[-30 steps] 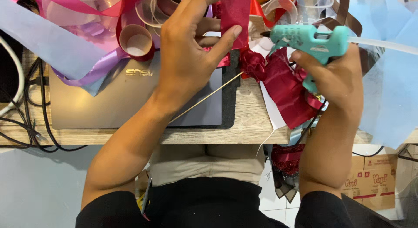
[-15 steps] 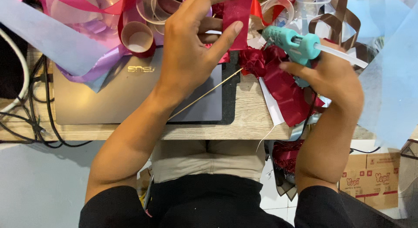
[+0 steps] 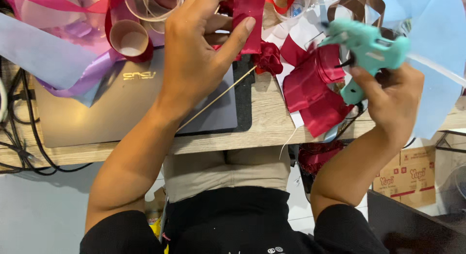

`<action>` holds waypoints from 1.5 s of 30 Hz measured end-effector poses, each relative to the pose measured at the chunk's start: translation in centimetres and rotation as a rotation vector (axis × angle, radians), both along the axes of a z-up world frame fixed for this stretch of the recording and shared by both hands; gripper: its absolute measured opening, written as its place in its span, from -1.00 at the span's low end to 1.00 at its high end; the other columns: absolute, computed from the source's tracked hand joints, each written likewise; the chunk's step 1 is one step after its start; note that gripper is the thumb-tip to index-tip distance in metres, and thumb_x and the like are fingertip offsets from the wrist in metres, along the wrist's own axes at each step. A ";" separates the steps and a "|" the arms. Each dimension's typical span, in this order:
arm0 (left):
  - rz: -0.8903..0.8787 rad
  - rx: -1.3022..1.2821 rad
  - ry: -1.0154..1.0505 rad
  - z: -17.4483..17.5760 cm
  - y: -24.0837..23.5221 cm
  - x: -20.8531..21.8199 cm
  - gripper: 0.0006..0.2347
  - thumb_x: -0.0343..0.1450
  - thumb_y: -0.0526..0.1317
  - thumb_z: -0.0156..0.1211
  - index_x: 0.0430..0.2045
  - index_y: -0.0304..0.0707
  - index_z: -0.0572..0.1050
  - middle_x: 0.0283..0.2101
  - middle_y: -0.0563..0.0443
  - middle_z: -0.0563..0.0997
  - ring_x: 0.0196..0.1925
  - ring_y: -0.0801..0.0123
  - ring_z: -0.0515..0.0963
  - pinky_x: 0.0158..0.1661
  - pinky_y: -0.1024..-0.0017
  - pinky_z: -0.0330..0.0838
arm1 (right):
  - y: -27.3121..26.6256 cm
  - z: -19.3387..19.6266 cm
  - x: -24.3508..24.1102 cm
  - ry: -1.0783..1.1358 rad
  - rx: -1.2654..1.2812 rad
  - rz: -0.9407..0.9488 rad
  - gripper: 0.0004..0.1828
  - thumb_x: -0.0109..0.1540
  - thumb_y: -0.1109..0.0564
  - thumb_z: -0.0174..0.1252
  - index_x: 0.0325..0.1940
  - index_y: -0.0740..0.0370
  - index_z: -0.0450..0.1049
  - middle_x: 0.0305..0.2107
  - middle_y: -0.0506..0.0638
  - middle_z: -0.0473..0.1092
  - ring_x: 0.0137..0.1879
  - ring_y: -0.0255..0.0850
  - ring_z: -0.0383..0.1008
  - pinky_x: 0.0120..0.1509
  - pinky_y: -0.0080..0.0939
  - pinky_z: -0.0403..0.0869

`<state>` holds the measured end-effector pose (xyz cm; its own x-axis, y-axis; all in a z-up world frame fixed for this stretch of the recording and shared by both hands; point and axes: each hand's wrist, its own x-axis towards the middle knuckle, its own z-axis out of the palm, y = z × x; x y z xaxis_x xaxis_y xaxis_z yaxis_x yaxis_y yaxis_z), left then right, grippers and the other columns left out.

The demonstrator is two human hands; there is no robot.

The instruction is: The person uses a hot glue gun to attach pieces of red ribbon to a wooden stick, folding and shaping the ribbon into a flower-like structure. The person repeatedly applies glue and presses the ribbon onto the stick to build up the craft.

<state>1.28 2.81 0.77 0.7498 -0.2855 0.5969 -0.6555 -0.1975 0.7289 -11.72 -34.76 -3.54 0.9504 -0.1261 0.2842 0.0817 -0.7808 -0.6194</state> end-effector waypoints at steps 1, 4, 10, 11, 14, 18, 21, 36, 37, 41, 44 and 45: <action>-0.016 -0.008 -0.013 0.0 -0.1 0.0 -0.80 0.61 -0.38 0.42 0.07 -0.42 0.55 -0.05 -0.15 0.61 -0.28 0.39 0.73 -0.27 0.52 0.53 | -0.1 -0.9 -0.5 -0.058 0.190 -0.083 -0.69 0.59 0.15 0.43 0.29 0.46 0.62 -0.15 -0.02 0.46 -0.08 -0.28 0.37 -0.11 -0.14 0.47; -0.034 0.009 0.002 0.2 -0.2 -0.2 -0.81 0.61 -0.40 0.39 0.08 -0.35 0.53 -0.04 -0.13 0.59 -0.30 0.40 0.74 -0.33 0.54 0.54 | -0.2 -2.9 -0.2 -0.149 0.291 -0.168 -0.75 0.60 0.14 0.48 0.08 0.39 0.60 -0.23 -0.07 0.43 -0.04 -0.26 0.42 -0.01 -0.13 0.46; -0.129 -0.027 0.040 1.3 -0.2 -0.6 -0.82 0.64 -0.48 0.31 0.10 -0.34 0.54 0.12 -0.06 0.60 -0.34 0.50 0.57 -0.26 0.58 0.59 | -1.6 -4.2 -1.7 -0.334 0.249 -0.383 -0.40 0.60 0.08 0.60 -0.31 0.30 0.36 -0.40 -0.12 0.19 -0.16 -0.30 0.24 -0.11 -0.15 0.27; -0.143 -0.031 0.038 1.4 -0.1 -0.4 -0.82 0.64 -0.48 0.31 0.10 -0.34 0.54 0.12 -0.06 0.60 -0.34 0.50 0.57 -0.26 0.58 0.59 | -1.8 -4.0 -1.9 -0.339 0.243 -0.395 -0.40 0.60 0.08 0.60 -0.31 0.30 0.36 -0.40 -0.12 0.19 -0.16 -0.30 0.24 -0.11 -0.15 0.27; -0.180 -0.009 -0.019 1.7 -0.3 -0.8 -0.84 0.64 -0.52 0.30 0.08 -0.43 0.55 0.10 -0.19 0.60 -0.22 0.37 0.59 -0.23 0.51 0.55 | -1.4 -3.4 -3.6 -0.466 0.066 -0.394 -0.81 0.57 0.32 0.48 0.08 0.54 0.60 -0.21 0.10 0.45 -0.04 -0.21 0.39 0.05 -0.10 0.50; -0.296 0.064 -0.006 1.9 -0.7 -1.6 -0.87 0.64 -0.51 0.31 0.05 -0.52 0.57 0.05 -0.24 0.65 -0.04 0.23 0.68 -0.09 0.44 0.70 | -0.3 -4.3 -4.7 -0.342 -0.134 -0.587 -0.77 0.49 0.16 0.53 0.03 0.42 0.69 -0.33 0.10 0.57 -0.29 -0.21 0.42 -0.30 -0.13 0.36; -0.375 0.110 0.040 1.6 -1.2 -1.9 -0.87 0.62 -0.47 0.35 0.04 -0.53 0.61 0.02 -0.22 0.69 -0.17 0.31 0.74 -0.16 0.50 0.68 | 0.0 -5.0 -4.6 -0.258 -0.132 -0.621 -0.72 0.45 0.04 0.50 0.00 0.34 0.67 -0.37 0.04 0.53 -0.30 -0.21 0.35 -0.27 -0.10 0.30; -0.301 0.103 0.028 0.6 -1.3 -1.3 -0.92 0.59 -0.45 0.33 -0.06 -0.43 0.67 -0.05 -0.15 0.75 -0.11 0.31 0.73 -0.03 0.45 0.61 | 11.2 -0.8 -7.1 -0.287 0.193 -0.258 -0.54 0.51 0.23 0.29 -0.41 0.16 0.27 -0.53 -0.15 0.15 -0.37 -0.35 0.07 -0.24 -0.26 0.13; -0.305 0.071 -0.006 0.3 -1.1 -1.1 -0.91 0.59 -0.46 0.35 -0.07 -0.40 0.67 -0.05 -0.15 0.75 -0.10 0.32 0.72 -0.04 0.45 0.53 | 12.2 0.2 -6.2 -0.177 0.222 -0.120 -0.61 0.50 0.17 0.31 -0.37 0.19 0.34 -0.49 -0.15 0.23 -0.32 -0.35 0.15 -0.19 -0.28 0.20; -0.205 -0.112 0.149 0.8 -1.1 -1.2 -0.92 0.58 -0.46 0.33 -0.09 -0.38 0.65 -0.10 -0.05 0.75 -0.06 0.44 0.76 0.00 0.56 0.66 | 14.1 4.8 -0.8 -0.119 0.226 0.107 -0.80 0.52 0.18 0.29 -0.18 0.21 0.47 -0.32 -0.09 0.45 -0.22 -0.34 0.35 -0.07 -0.33 0.34; -0.128 -0.235 0.161 0.7 -0.8 -0.6 -0.92 0.58 -0.43 0.32 -0.09 -0.32 0.64 -0.04 -0.03 0.73 0.00 0.38 0.76 0.06 0.50 0.75 | 14.8 7.2 4.6 -0.196 0.349 0.265 -0.89 0.56 0.29 0.25 -0.03 0.31 0.46 -0.24 0.03 0.43 -0.20 -0.27 0.35 -0.10 -0.32 0.38; -0.106 -0.250 0.160 0.8 -0.6 -0.5 -0.92 0.58 -0.41 0.32 -0.09 -0.30 0.64 -0.04 -0.03 0.74 -0.02 0.38 0.78 0.05 0.53 0.76 | 14.9 7.4 6.7 -0.287 0.332 0.319 -0.85 0.61 0.29 0.23 -0.03 0.34 0.43 -0.23 0.04 0.37 -0.17 -0.24 0.32 -0.06 -0.26 0.35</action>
<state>0.81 2.19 1.60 0.8139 -0.2261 0.5352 -0.5359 0.0639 0.8419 -5.02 -19.86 3.81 0.8462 0.0285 0.5321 0.4849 -0.4553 -0.7467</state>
